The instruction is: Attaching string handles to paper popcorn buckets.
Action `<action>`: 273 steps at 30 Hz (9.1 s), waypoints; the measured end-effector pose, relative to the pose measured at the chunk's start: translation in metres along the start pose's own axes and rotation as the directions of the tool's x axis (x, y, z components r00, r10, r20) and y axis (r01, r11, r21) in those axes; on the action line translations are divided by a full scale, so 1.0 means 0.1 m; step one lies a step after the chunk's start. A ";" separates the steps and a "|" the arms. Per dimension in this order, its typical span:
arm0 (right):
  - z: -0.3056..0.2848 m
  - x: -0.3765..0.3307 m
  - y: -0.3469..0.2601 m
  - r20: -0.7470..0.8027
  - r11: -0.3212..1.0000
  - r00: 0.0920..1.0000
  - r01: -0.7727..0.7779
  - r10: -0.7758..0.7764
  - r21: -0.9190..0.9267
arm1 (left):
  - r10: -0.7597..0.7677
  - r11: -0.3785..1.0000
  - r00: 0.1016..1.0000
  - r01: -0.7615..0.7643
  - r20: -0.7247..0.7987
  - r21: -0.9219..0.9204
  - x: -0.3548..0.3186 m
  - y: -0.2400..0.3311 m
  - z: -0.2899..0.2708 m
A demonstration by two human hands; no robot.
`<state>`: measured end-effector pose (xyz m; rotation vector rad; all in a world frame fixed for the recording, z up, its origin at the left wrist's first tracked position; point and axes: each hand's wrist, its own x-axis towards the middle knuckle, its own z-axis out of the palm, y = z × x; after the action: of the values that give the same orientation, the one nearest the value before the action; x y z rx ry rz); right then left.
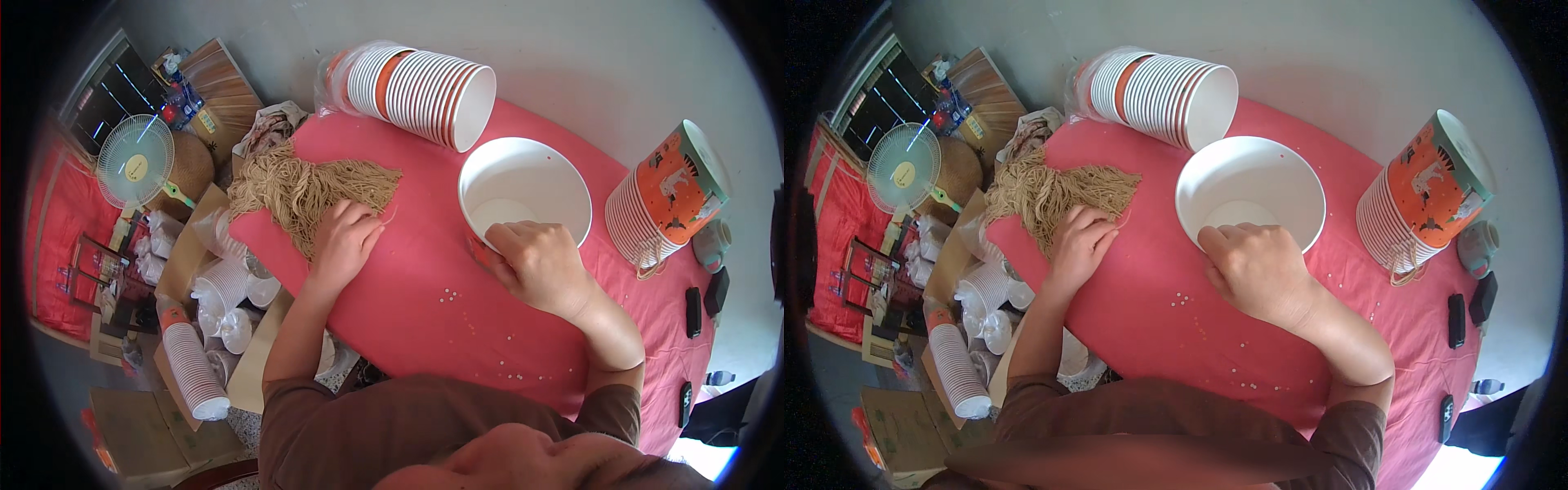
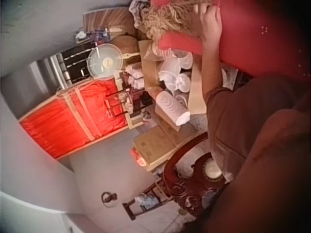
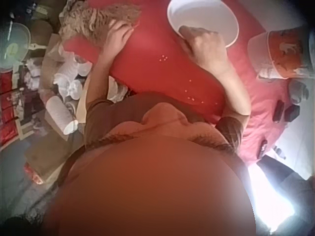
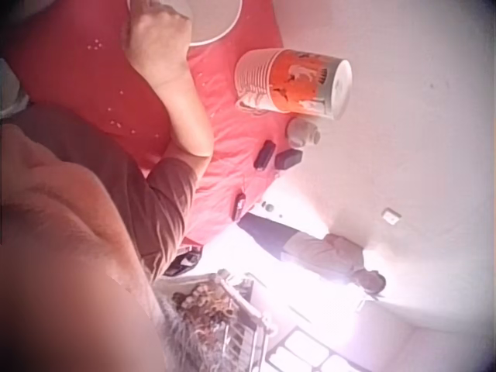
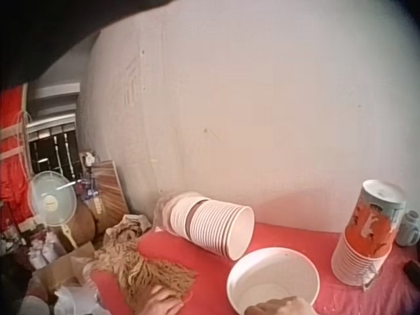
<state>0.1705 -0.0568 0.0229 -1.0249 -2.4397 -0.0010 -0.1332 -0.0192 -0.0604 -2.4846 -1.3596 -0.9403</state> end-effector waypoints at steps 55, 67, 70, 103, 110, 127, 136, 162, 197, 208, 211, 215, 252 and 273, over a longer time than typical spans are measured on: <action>-0.23 0.04 0.14 -0.139 0.985 0.982 0.144 -0.130 0.093 | -0.080 0.239 0.989 0.137 0.121 -0.961 0.50 1.15 0.29; -0.43 -0.01 0.24 -0.140 0.994 0.989 -0.030 0.045 0.108 | 0.047 0.622 0.981 -0.178 -0.190 -0.763 0.59 1.12 0.34; -0.42 -0.05 0.29 -0.099 0.987 0.988 -0.106 0.118 0.117 | 0.097 0.665 0.960 -0.259 -0.262 -0.701 0.60 1.15 0.39; -0.32 0.08 0.46 0.272 0.927 0.953 -0.218 0.135 0.304 | 0.024 0.694 0.983 -0.147 -0.182 -0.705 0.63 1.24 0.46; -0.47 -0.01 0.57 -0.054 0.946 0.958 -0.269 0.283 0.182 | -0.024 0.610 1.000 0.010 -0.006 -0.792 0.56 1.15 0.45; -1.45 -0.66 0.96 -0.665 0.185 0.707 0.639 0.240 0.746 | 0.068 -0.199 0.912 0.410 0.405 -0.890 0.59 0.71 0.46; -1.50 -0.80 0.61 -0.748 0.168 0.623 0.731 0.229 0.661 | 0.216 -0.414 0.896 0.444 0.388 -0.795 0.61 0.75 0.41; -0.76 -0.17 0.48 0.372 0.945 0.926 -0.174 0.061 0.278 | -0.023 -0.052 0.990 0.141 0.142 -0.989 0.61 0.93 0.40; -0.52 -0.03 0.39 -0.280 0.920 0.960 0.105 0.005 0.377 | 0.039 0.208 0.869 0.476 0.494 -0.854 0.98 1.18 -0.07; -0.35 -0.01 0.46 -0.140 0.975 0.971 -0.174 0.193 0.139 | 0.036 -0.151 0.851 0.523 0.524 -0.839 0.91 0.99 0.13; -0.39 0.01 0.39 -0.210 0.986 0.974 -0.057 0.090 0.159 | 0.025 -0.233 0.835 0.540 0.550 -0.809 0.90 0.99 0.13; -0.37 0.03 0.36 -0.289 0.974 0.948 0.177 -0.131 0.139 | 0.026 -0.332 0.817 0.551 0.576 -0.766 0.93 0.93 0.16; -0.34 0.05 0.32 -0.237 0.973 0.965 0.156 -0.114 0.168 | 0.035 -0.022 0.902 0.431 0.431 -0.902 0.87 1.03 0.13; -0.27 0.04 0.32 -0.094 0.941 0.995 0.052 -0.022 0.334 | 0.028 0.379 0.987 0.135 0.157 -0.916 0.83 1.09 0.18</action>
<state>0.2014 -0.0358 0.0428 -0.8071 -2.2736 0.3396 -0.0051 -0.0163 -0.0085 -3.3336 -1.0546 -2.0507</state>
